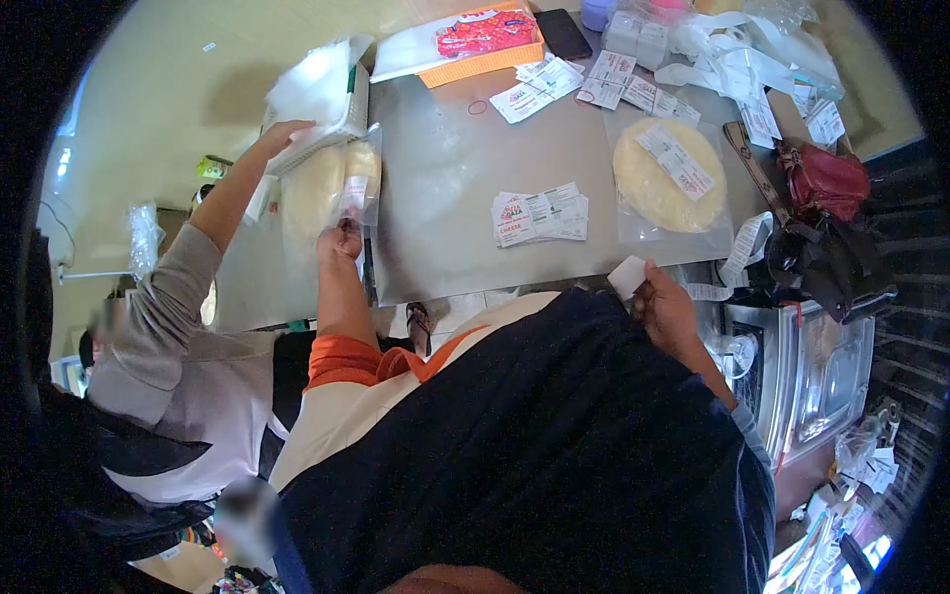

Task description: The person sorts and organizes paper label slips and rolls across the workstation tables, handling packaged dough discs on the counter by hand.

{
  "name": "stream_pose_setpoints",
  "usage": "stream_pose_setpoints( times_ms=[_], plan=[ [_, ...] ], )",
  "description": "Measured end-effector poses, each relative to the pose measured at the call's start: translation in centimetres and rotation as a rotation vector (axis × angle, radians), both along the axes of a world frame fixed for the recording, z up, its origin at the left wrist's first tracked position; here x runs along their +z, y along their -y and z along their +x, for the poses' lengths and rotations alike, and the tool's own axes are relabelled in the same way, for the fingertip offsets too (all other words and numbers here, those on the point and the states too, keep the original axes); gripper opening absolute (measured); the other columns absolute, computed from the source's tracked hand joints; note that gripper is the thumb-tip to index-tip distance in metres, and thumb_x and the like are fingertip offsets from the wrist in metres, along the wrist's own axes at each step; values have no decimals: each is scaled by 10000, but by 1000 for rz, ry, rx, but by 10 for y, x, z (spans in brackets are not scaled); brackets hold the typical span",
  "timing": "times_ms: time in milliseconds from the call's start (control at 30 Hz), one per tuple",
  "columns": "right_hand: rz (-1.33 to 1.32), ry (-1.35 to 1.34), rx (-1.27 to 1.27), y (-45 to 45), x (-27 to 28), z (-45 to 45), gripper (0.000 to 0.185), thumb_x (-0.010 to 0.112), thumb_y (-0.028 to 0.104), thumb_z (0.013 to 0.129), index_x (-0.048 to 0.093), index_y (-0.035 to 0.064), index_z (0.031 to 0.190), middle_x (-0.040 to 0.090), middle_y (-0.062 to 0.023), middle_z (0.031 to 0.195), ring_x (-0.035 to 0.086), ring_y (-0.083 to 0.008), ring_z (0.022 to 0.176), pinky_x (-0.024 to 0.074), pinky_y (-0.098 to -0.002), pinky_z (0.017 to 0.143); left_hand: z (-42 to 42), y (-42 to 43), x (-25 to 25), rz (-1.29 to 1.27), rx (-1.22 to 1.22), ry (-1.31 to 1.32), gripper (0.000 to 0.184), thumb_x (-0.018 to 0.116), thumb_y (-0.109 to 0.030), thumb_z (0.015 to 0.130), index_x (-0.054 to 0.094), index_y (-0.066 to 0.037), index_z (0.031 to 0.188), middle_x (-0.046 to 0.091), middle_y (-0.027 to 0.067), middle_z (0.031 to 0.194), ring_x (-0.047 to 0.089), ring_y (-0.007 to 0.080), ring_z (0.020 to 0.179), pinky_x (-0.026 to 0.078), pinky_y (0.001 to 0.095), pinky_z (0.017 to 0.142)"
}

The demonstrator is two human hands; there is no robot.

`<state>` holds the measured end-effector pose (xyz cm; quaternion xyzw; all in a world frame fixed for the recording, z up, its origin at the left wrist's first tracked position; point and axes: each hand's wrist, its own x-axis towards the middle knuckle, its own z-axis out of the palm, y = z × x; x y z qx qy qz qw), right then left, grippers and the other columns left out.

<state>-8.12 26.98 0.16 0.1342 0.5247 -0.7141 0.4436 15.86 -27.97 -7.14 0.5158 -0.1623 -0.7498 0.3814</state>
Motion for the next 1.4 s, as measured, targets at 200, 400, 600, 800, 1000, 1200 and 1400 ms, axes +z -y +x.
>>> stream_pose_setpoints(
  times_ms=[200,400,600,800,1000,1200,1400],
  plan=[
    [21,-7,45,4,8,0,291,496,348,918,515,61,878,506,-21,652,442,-121,528,342,-252,482,-13,-86,64,-269,-542,671,164,446,-82,852,588,-7,820,583,56,666,555,165,544,445,283,469],
    [4,-156,151,16,15,2,366,411,379,942,520,30,949,608,-81,772,441,-121,519,337,-238,476,-63,-211,115,-788,-1155,692,165,574,-173,851,643,-26,821,595,47,678,552,112,594,438,236,537],
    [-41,-90,203,29,37,2,429,364,418,952,497,32,1084,626,-126,811,412,-122,496,332,-234,470,-125,-292,144,-1766,-1281,81,234,718,-76,715,653,-70,939,601,86,874,572,219,798,460,312,713],
    [-291,-13,190,23,34,2,511,312,462,956,445,43,1217,628,-141,864,404,-128,491,325,-225,466,-145,-325,140,-1720,-1394,16,336,709,-93,734,589,-88,1048,587,72,908,567,223,820,445,327,765],
    [-308,27,95,20,38,5,463,303,414,969,513,51,1164,624,-128,859,428,-147,496,362,-268,480,-148,-342,116,-963,-1518,-158,239,632,-38,812,500,-60,1011,584,39,898,543,91,813,432,252,725],
    [95,-671,407,0,-11,1,379,438,348,931,599,7,958,593,-94,713,509,-173,551,411,-294,545,-154,-348,125,-1456,-1534,-4,215,655,-80,786,554,-76,976,589,72,894,570,190,814,446,302,740],
    [225,-826,477,5,21,5,393,515,346,888,606,-13,757,574,-79,647,539,-169,590,422,-296,583,-156,-351,131,-1931,-1384,46,212,690,-117,713,605,-99,906,587,75,898,553,267,875,449,368,762]
  ],
)
